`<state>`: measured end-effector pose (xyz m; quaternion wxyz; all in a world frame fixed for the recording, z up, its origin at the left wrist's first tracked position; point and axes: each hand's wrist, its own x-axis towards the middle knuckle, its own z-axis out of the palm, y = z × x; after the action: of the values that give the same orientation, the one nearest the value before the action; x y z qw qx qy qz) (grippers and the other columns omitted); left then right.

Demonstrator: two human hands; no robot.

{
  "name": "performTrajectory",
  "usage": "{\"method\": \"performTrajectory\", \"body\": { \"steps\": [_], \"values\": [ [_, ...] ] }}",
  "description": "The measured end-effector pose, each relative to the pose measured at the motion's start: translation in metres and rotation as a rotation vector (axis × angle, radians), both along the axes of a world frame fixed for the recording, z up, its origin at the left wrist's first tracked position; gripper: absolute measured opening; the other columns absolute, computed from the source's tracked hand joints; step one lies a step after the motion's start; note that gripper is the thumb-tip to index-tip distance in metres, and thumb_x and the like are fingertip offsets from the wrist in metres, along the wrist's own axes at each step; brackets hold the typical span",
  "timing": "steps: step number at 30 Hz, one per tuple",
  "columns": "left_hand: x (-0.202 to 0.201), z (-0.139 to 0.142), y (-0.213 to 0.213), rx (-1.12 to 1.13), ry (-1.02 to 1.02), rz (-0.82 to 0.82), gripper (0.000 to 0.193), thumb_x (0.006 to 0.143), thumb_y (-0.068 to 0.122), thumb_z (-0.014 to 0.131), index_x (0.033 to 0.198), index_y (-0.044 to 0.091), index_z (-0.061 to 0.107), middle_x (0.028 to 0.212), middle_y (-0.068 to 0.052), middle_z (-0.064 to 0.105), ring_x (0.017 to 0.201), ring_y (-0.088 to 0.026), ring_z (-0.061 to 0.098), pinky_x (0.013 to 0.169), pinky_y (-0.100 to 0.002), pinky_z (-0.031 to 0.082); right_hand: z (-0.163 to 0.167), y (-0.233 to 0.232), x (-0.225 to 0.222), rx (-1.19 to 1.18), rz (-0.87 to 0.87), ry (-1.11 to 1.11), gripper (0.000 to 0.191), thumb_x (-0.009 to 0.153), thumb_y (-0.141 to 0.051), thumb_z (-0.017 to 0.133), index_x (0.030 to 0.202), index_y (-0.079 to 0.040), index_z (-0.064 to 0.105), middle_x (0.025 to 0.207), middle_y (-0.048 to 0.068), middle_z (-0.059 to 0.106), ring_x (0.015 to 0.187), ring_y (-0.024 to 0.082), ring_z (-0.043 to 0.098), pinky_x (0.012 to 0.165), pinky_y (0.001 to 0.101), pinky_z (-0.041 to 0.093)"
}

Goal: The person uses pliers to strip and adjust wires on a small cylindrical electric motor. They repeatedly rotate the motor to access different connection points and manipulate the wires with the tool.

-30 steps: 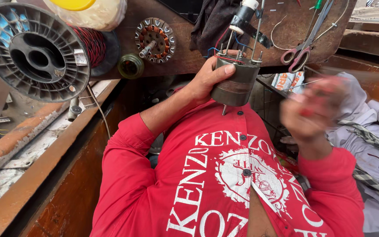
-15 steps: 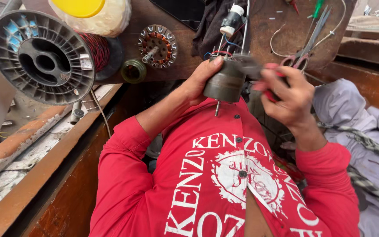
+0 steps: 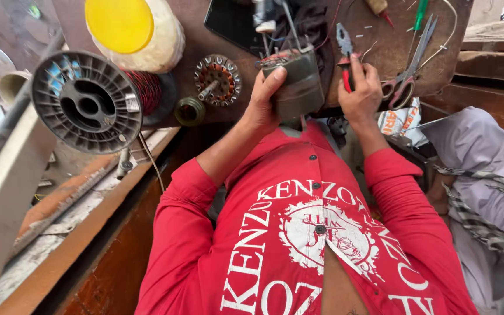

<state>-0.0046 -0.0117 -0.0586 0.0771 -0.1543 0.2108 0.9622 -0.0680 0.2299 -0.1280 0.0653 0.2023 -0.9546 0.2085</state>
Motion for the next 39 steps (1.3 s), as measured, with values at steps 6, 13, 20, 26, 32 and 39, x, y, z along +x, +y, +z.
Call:
{"method": "performTrajectory", "body": {
  "steps": [6,13,20,26,32,39],
  "values": [
    [-0.026,0.009,0.015,-0.181,0.137,0.334,0.062,0.095,0.033,0.079,0.14,0.002,0.05,0.127,-0.01,0.06,0.117,-0.021,0.06,0.106,-0.038,0.052,0.057,-0.029,0.021,-0.591,-0.022,-0.18,0.025,0.11,-0.009,0.064,0.134,-0.003,0.065,0.127,0.016,0.067,0.108,0.03,0.069,0.093,0.0374,0.057],
    [-0.049,0.032,0.033,-0.341,0.23,0.497,0.076,0.094,0.04,0.08,0.144,-0.003,0.044,0.128,-0.013,0.059,0.118,-0.02,0.058,0.108,-0.035,0.048,0.139,-0.061,0.031,-0.559,0.069,0.002,0.03,0.1,-0.01,0.076,0.123,0.003,0.062,0.108,0.018,0.067,0.095,0.033,0.069,0.083,0.0412,0.056],
    [-0.051,0.049,0.038,-0.327,0.29,0.451,0.088,0.09,0.042,0.085,0.153,-0.001,0.04,0.13,-0.014,0.059,0.118,-0.02,0.06,0.106,-0.036,0.05,0.14,-0.053,0.02,-0.492,0.151,0.09,0.016,0.1,-0.001,0.074,0.114,0.001,0.067,0.093,0.016,0.069,0.082,0.036,0.068,0.077,0.0427,0.053],
    [-0.049,0.047,0.03,-0.305,0.317,0.367,0.089,0.089,0.044,0.086,0.149,-0.002,0.039,0.13,-0.016,0.059,0.116,-0.022,0.062,0.103,-0.038,0.053,0.135,-0.038,0.014,-0.984,-0.037,-0.823,0.014,0.105,-0.01,0.067,0.108,0.003,0.072,0.071,0.005,0.061,0.059,0.013,0.053,0.055,0.0305,0.043],
    [-0.048,0.057,0.03,-0.325,0.331,0.309,0.088,0.088,0.033,0.09,0.15,0.002,0.037,0.134,-0.015,0.056,0.124,-0.024,0.058,0.11,-0.039,0.049,0.127,-0.029,0.003,-1.011,0.192,-1.016,0.011,0.106,-0.007,0.057,0.104,0.001,0.064,0.079,0.0,0.065,0.068,0.008,0.062,0.06,0.026,0.052],
    [-0.02,0.087,0.015,-0.549,0.449,0.141,0.108,0.08,0.029,0.098,0.158,0.009,0.026,0.157,-0.005,0.041,0.145,-0.018,0.044,0.126,-0.036,0.037,0.138,-0.012,0.032,-1.087,0.152,-0.921,0.023,0.106,0.001,0.05,0.087,0.0,0.065,0.07,0.001,0.061,0.059,0.009,0.055,0.052,0.0258,0.042]
  ]
}}
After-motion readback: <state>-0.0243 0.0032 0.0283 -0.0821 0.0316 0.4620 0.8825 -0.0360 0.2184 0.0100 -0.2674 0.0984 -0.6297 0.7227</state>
